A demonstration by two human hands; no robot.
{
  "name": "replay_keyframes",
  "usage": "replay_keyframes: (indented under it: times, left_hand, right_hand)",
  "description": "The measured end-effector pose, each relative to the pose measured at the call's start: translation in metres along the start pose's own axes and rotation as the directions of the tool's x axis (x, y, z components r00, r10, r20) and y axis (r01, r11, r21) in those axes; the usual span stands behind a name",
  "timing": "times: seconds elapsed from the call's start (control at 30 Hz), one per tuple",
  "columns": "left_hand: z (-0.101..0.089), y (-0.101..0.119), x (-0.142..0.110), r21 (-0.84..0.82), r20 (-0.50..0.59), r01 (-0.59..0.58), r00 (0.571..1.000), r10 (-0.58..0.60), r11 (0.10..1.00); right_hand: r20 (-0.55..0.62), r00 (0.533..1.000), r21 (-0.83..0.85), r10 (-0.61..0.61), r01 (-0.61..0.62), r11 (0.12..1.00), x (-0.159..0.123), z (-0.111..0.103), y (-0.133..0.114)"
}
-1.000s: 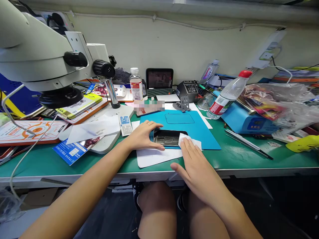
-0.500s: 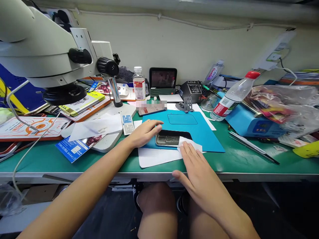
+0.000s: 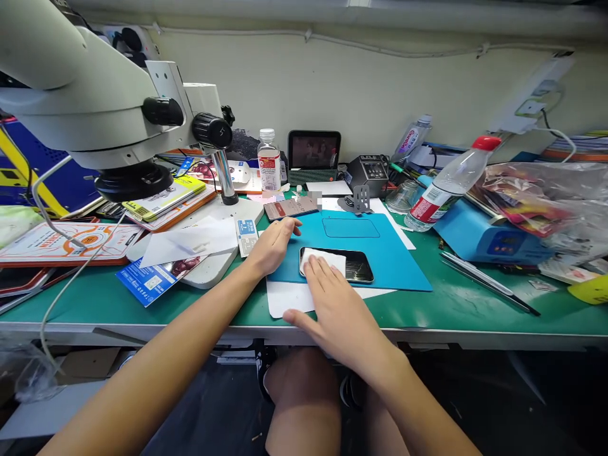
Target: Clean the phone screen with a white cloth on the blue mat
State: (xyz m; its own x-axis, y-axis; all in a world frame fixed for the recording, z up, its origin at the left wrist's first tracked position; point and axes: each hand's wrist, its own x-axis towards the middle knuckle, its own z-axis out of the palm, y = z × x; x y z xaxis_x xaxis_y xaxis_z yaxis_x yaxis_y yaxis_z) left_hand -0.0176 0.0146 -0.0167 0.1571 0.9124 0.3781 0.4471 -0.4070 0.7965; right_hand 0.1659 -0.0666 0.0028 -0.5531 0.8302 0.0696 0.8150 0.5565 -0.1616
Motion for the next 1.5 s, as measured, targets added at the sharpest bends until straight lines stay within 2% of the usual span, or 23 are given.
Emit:
replay_keyframes:
  times: [0.07, 0.13, 0.2, 0.3, 0.37, 0.43, 0.5, 0.6, 0.67, 0.77, 0.83, 0.9, 0.97, 1.13, 1.2, 1.37, 1.43, 1.5]
  left_hand:
    - [0.0, 0.0, 0.0, 0.0, 0.003, -0.001, 1.0, 0.001, 1.0]
    - [-0.001, 0.001, -0.002, -0.002, -0.001, 0.002, 1.0, -0.002, 1.0]
    - [-0.002, 0.003, -0.002, -0.008, -0.008, 0.013, 1.0, -0.013, 1.0]
    - [-0.003, 0.004, -0.002, -0.017, -0.007, 0.02, 1.0, -0.021, 1.0]
    - [-0.002, 0.003, -0.001, -0.017, 0.001, 0.011, 1.0, -0.011, 1.0]
    - [-0.002, 0.002, 0.0, -0.012, 0.015, -0.003, 1.0, 0.004, 1.0]
    - [-0.002, 0.0, 0.001, 0.011, 0.031, -0.008, 1.0, 0.008, 1.0]
    - [-0.002, 0.0, 0.0, 0.067, 0.029, -0.005, 1.0, 0.003, 0.998]
    - [-0.003, 0.001, -0.001, 0.085, 0.022, -0.005, 1.0, 0.004, 0.996]
    - [-0.003, 0.002, -0.002, 0.094, 0.023, -0.016, 1.0, 0.014, 0.995]
    - [-0.003, 0.002, -0.001, 0.102, 0.028, -0.02, 0.999, 0.017, 0.995]
    - [-0.002, 0.002, 0.0, 0.106, 0.031, -0.016, 0.999, 0.013, 0.994]
    - [-0.001, 0.002, 0.0, 0.107, 0.031, -0.01, 1.0, 0.006, 0.994]
    - [-0.001, 0.001, -0.001, 0.078, 0.009, 0.024, 1.0, -0.025, 0.997]
    - [-0.001, 0.001, -0.001, 0.06, 0.008, 0.037, 0.999, -0.037, 0.998]
    - [-0.001, 0.001, 0.001, 0.045, 0.014, 0.036, 0.999, -0.037, 0.998]
    - [-0.001, 0.002, 0.001, 0.051, 0.015, 0.028, 0.999, -0.028, 0.998]
    - [0.0, 0.003, 0.001, 0.069, 0.013, 0.026, 1.0, -0.027, 0.997]
  right_hand:
    - [0.004, 0.999, 0.037, -0.045, 0.045, 0.998, 0.017, -0.001, -0.005]
    - [0.013, 0.999, 0.05, -0.039, 0.039, 0.998, 0.034, -0.002, -0.006]
    - [0.011, 1.0, 0.041, -0.016, 0.016, 0.999, 0.038, -0.002, -0.007]
    - [0.008, 1.0, 0.031, 0.011, -0.011, 0.999, 0.012, -0.001, -0.012]
    - [0.042, 0.999, 0.054, -0.022, 0.02, 0.998, -0.012, -0.001, -0.014]
    - [0.047, 0.998, 0.066, -0.035, 0.032, 0.997, -0.022, -0.002, -0.011]
    - [0.042, 0.998, 0.069, -0.036, 0.033, 0.997, -0.011, -0.003, -0.006]
    - [0.032, 0.999, 0.066, -0.026, 0.024, 0.998, 0.023, -0.002, 0.0]
    - [0.021, 1.0, 0.051, -0.013, 0.012, 0.999, 0.033, -0.002, -0.002]
    - [0.009, 1.0, 0.013, -0.002, 0.002, 1.0, 0.009, -0.001, -0.012]
    - [0.032, 0.999, 0.007, 0.012, -0.012, 1.0, -0.018, 0.0, -0.018]
    - [0.057, 0.998, 0.005, 0.012, -0.013, 1.0, -0.032, -0.001, -0.02]
    - [0.06, 0.998, 0.007, 0.014, -0.015, 1.0, -0.024, -0.002, -0.018]
    - [0.017, 0.999, -0.007, 0.048, -0.048, 0.999, 0.03, -0.002, -0.008]
    - [0.002, 0.999, -0.017, 0.051, -0.051, 0.999, 0.028, -0.001, -0.009]
    - [-0.051, 0.999, 0.006, 0.006, -0.006, 1.0, -0.015, 0.004, -0.011]
    - [-0.042, 0.999, 0.025, -0.011, 0.012, 1.0, -0.009, 0.004, -0.008]
    - [-0.021, 0.999, 0.04, -0.026, 0.027, 0.999, 0.013, 0.002, -0.003]
